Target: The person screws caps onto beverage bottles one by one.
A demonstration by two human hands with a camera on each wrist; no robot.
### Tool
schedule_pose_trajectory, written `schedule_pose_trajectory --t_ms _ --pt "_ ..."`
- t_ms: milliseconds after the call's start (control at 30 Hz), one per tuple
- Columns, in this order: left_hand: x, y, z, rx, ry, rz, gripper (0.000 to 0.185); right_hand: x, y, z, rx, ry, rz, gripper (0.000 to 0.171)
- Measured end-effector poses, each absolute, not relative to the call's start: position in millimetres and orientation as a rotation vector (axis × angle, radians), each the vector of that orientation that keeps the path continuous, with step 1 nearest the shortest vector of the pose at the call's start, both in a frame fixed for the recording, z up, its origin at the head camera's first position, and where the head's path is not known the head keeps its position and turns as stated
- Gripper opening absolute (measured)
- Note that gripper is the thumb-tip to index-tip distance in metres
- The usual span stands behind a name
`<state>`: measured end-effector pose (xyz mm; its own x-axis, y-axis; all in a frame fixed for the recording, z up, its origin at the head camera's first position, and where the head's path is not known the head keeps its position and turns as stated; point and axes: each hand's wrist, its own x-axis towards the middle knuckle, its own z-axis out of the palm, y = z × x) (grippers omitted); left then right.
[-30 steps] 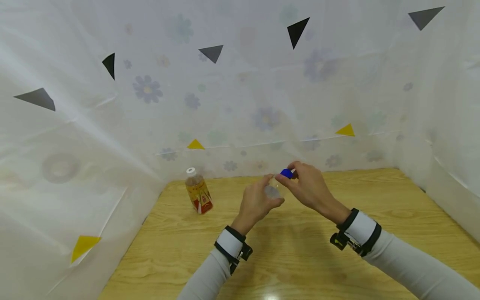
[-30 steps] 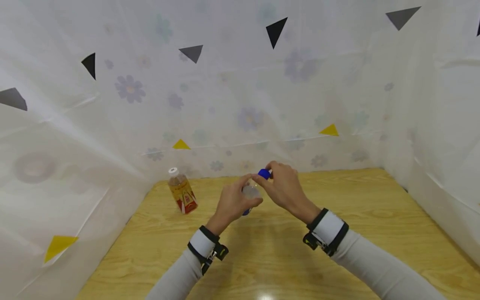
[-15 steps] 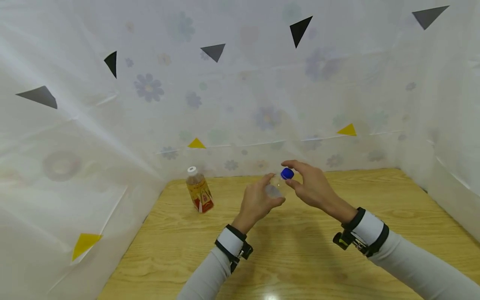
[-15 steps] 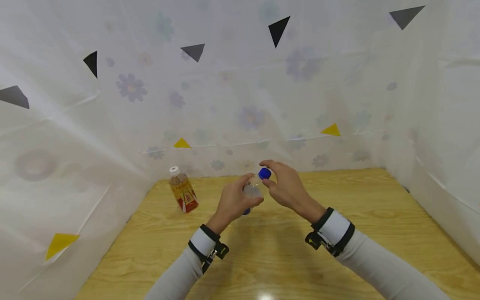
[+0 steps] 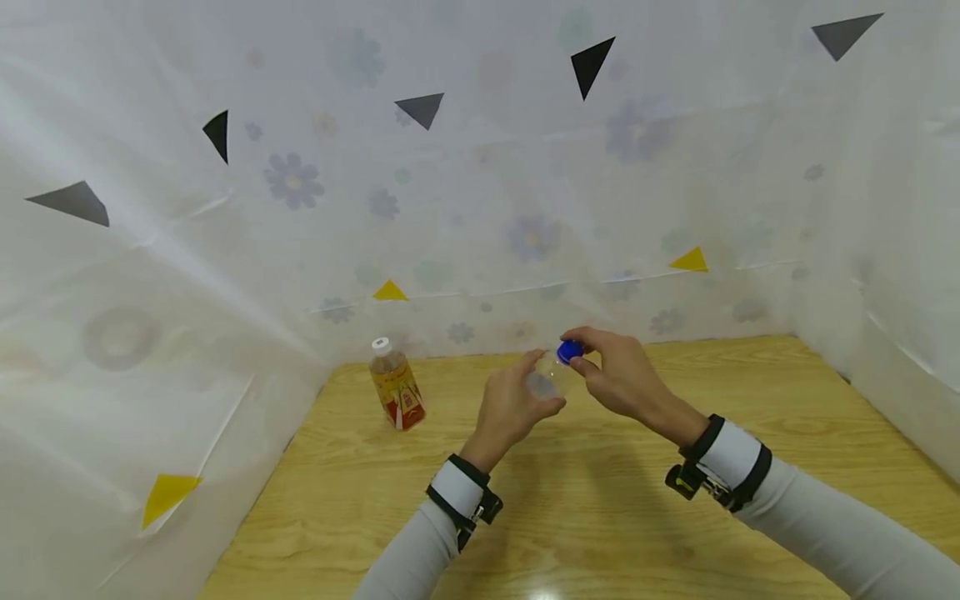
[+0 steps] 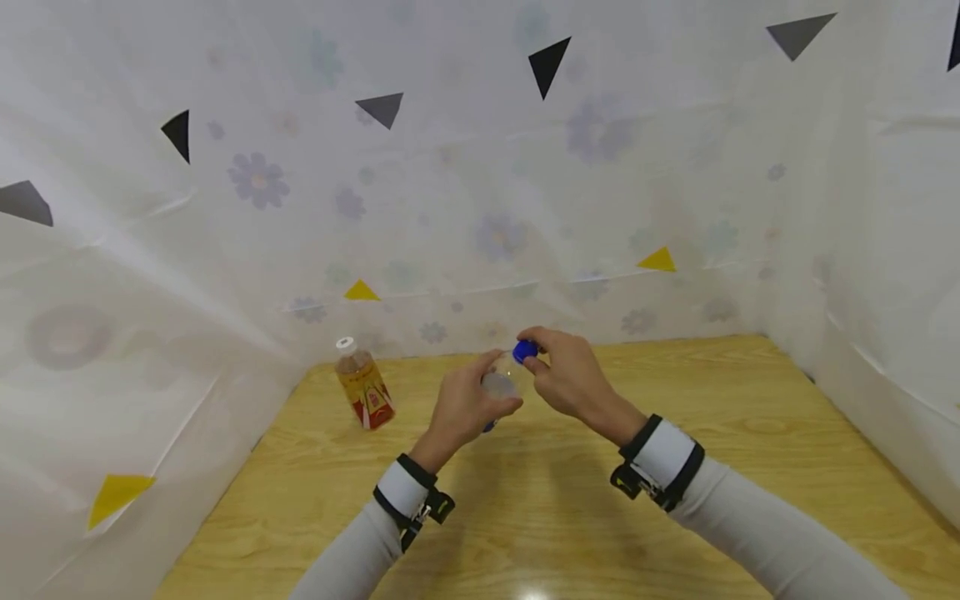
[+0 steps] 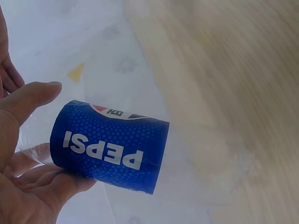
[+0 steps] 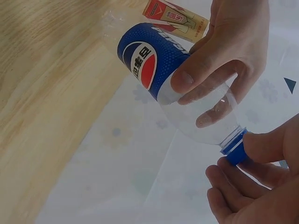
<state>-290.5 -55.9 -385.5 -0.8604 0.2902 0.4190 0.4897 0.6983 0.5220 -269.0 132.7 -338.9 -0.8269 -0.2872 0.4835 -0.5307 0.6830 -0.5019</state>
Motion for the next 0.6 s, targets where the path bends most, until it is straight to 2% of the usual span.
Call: schedule_pose_trajectory --t_ms 600 --pt "-291.4 -58.0 -386.9 -0.615 -2.592 -0.962 0.071 -273.6 127.3 -343.0 0.583 -2.465 0.921 0.017"
